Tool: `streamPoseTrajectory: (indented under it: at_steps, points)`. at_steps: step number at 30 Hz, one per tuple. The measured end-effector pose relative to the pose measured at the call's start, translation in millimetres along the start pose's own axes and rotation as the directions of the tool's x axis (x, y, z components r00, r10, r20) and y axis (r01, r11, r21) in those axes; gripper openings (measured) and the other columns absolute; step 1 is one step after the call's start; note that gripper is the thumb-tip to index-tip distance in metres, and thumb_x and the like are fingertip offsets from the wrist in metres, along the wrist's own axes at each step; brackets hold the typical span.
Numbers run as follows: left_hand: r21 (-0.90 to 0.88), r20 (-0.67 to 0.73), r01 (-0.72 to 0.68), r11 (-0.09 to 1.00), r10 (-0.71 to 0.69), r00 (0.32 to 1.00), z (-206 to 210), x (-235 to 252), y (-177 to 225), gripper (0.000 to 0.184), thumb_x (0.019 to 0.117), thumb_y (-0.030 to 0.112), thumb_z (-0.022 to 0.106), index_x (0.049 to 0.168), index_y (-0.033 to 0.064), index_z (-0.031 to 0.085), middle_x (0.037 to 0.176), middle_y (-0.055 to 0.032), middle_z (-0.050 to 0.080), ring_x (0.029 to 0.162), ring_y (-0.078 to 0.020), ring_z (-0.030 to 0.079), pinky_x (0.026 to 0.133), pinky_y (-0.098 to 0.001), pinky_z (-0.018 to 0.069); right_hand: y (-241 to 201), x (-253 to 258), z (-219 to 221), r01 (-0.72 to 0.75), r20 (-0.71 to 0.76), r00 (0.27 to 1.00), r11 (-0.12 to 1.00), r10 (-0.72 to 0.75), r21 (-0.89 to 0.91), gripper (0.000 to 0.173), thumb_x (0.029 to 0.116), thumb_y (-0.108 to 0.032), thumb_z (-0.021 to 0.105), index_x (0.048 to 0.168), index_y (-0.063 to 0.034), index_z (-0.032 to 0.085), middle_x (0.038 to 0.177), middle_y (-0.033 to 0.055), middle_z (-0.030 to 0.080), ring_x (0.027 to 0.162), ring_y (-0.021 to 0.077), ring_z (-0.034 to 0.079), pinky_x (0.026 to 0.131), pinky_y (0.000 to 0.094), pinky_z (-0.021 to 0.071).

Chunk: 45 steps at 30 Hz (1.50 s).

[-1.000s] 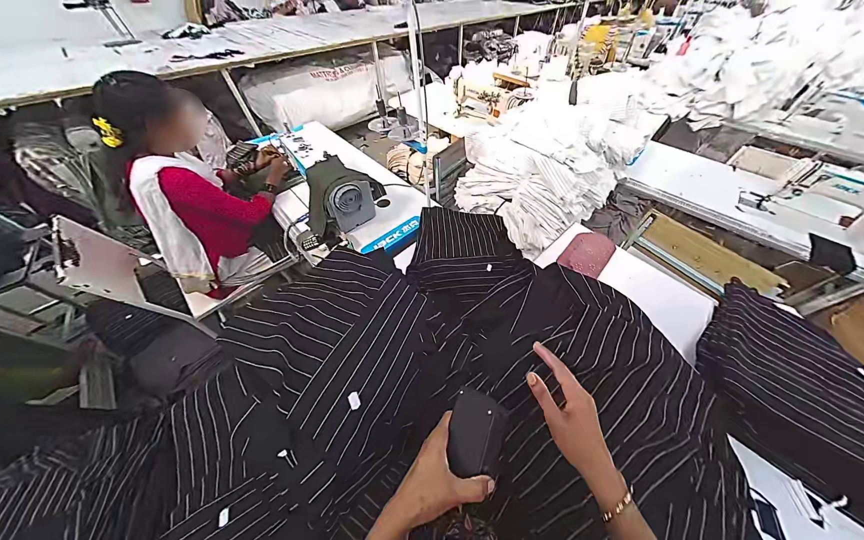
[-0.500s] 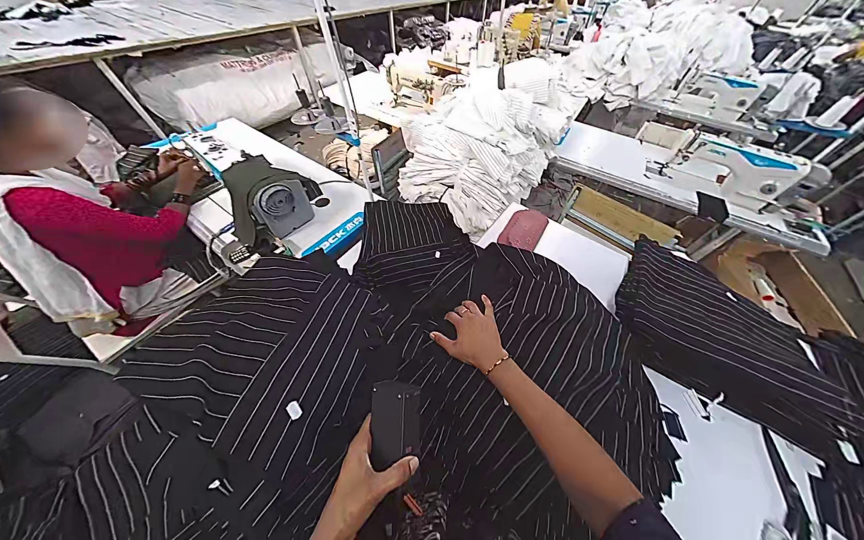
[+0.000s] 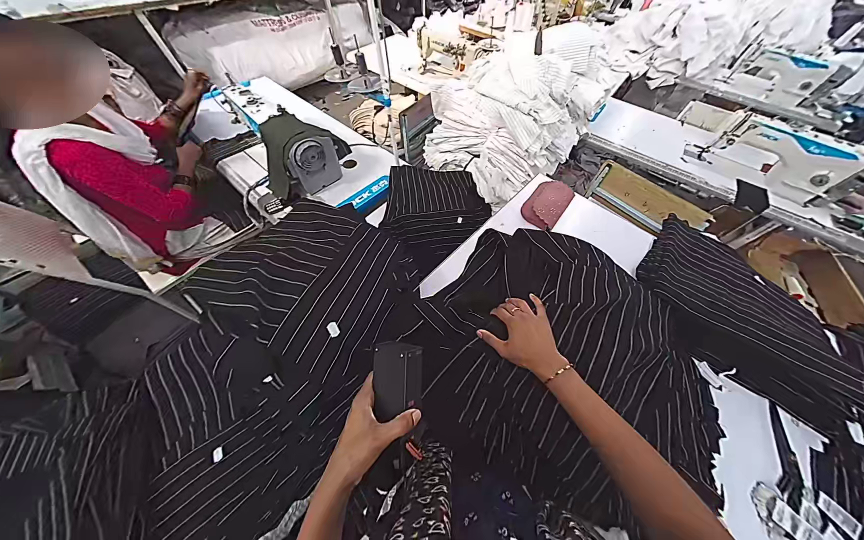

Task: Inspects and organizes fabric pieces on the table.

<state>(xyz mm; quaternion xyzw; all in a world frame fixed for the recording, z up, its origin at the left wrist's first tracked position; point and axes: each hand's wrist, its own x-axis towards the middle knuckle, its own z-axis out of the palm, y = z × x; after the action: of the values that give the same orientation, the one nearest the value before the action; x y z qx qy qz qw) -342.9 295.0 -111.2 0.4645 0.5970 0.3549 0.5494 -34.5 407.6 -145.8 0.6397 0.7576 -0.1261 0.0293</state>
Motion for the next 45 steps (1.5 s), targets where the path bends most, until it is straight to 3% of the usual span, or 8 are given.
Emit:
streamPoseTrajectory:
  at_steps: [8, 13, 17, 21, 24, 28, 35, 45]
  points:
    - [0.063, -0.047, 0.015, 0.998, -0.012, 0.999, -16.8, -6.1, -6.9, 0.096, 0.0585, 0.038, 0.085, 0.139, 0.0007, 0.048, 0.116, -0.0069, 0.069, 0.103, -0.0073, 0.068, 0.09, -0.0261, 0.0566, -11.7, -26.5, 5.1, -0.01, -0.002, 1.0, 1.0, 0.01, -0.016, 0.073, 0.0964, -0.073, 0.038, 0.135, -0.0191, 0.067, 0.142, 0.0015, 0.064, 0.146, 0.024, 0.043, 0.125, 0.0605, 0.0076]
    - [0.104, 0.053, -0.062, 0.993, 0.056, 0.997, -8.2, 25.4, 16.5, 0.09, 0.0632, 0.037, 0.086, 0.137, 0.0003, 0.049, 0.116, -0.0082, 0.068, 0.104, -0.0101, 0.068, 0.092, -0.0291, 0.0572, -51.1, 7.8, -3.6, 0.169, -0.122, 0.98, 0.981, -0.157, 0.098, 0.058, 0.0993, -0.05, 0.056, 0.146, -0.0161, 0.057, 0.156, 0.0079, 0.049, 0.146, 0.0298, 0.043, 0.12, 0.0655, 0.0239]
    - [0.168, 0.097, -0.074, 0.983, 0.058, 0.994, 14.2, 73.0, 40.8, 0.09, 0.0681, 0.034, 0.086, 0.14, -0.0016, 0.046, 0.122, -0.0154, 0.065, 0.111, -0.0188, 0.065, 0.098, -0.0367, 0.0536, -68.3, 50.6, 4.0, 0.301, 0.185, 0.934, 0.952, -0.305, 0.052, 0.072, 0.0979, -0.061, 0.051, 0.157, -0.0206, 0.043, 0.165, 0.006, 0.037, 0.158, 0.0319, 0.015, 0.12, 0.0721, -0.0015]
    - [0.316, 0.081, -0.035, 0.948, 0.01, 0.997, 31.6, 123.2, 56.5, 0.09, 0.0704, 0.037, 0.087, 0.141, 0.0001, 0.046, 0.124, -0.0189, 0.064, 0.116, -0.0263, 0.063, 0.101, -0.0451, 0.0504, -58.5, 57.2, 0.0, 0.268, 0.324, 0.914, 0.963, -0.245, -0.027, 0.082, 0.0918, -0.077, 0.045, 0.138, -0.0105, 0.061, 0.137, 0.0155, 0.063, 0.139, 0.0358, 0.048, 0.119, 0.0728, 0.0016]
    - [0.408, 0.072, 0.03, 0.912, -0.064, 0.995, 40.3, 153.9, 55.4, 0.091, 0.0721, 0.041, 0.087, 0.142, 0.001, 0.045, 0.126, -0.0206, 0.063, 0.119, -0.0308, 0.062, 0.102, -0.0502, 0.0493, -39.1, 33.2, -11.4, 0.274, 0.364, 0.897, 0.962, -0.252, -0.008, 0.085, 0.0878, -0.081, 0.049, 0.126, -0.0074, 0.069, 0.13, 0.0173, 0.067, 0.135, 0.0371, 0.052, 0.12, 0.0715, 0.0029]
    - [0.458, 0.084, 0.078, 0.886, -0.13, 0.988, 55.1, 187.6, 43.8, 0.089, 0.0733, 0.039, 0.088, 0.14, -0.0018, 0.046, 0.126, -0.024, 0.062, 0.118, -0.0344, 0.062, 0.101, -0.0528, 0.049, -23.1, 0.0, -28.6, 0.251, 0.302, 0.909, 0.956, -0.288, 0.155, 0.067, 0.0888, -0.065, 0.066, 0.121, -0.0066, 0.071, 0.13, 0.0156, 0.066, 0.139, 0.035, 0.047, 0.118, 0.0736, 0.0033]
    - [0.734, 0.041, 0.093, 0.672, -0.18, 0.983, 76.3, 216.3, 39.6, 0.099, 0.0738, 0.041, 0.09, 0.145, -0.0073, 0.041, 0.133, -0.03, 0.059, 0.125, -0.0428, 0.059, 0.106, -0.0583, 0.0458, -25.3, -19.5, -17.8, 0.206, 0.113, 0.96, 0.921, -0.255, 0.33, 0.049, 0.0916, -0.05, 0.071, 0.113, -0.0063, 0.073, 0.128, 0.0107, 0.068, 0.141, 0.0295, 0.047, 0.12, 0.0701, 0.0055]
    - [0.744, 0.05, -0.105, 0.66, 0.102, 0.994, 76.5, 225.9, 5.2, 0.094, 0.0796, 0.041, 0.085, 0.142, -0.014, 0.042, 0.144, -0.0424, 0.041, 0.136, -0.0562, 0.041, 0.111, -0.0669, 0.0338, -51.5, 10.2, 41.2, 0.26, -0.127, 0.965, 0.916, -0.231, 0.305, 0.037, 0.0891, -0.04, 0.077, 0.116, -0.0156, 0.074, 0.124, 0.0055, 0.069, 0.136, 0.0264, 0.052, 0.122, 0.0665, 0.0106]
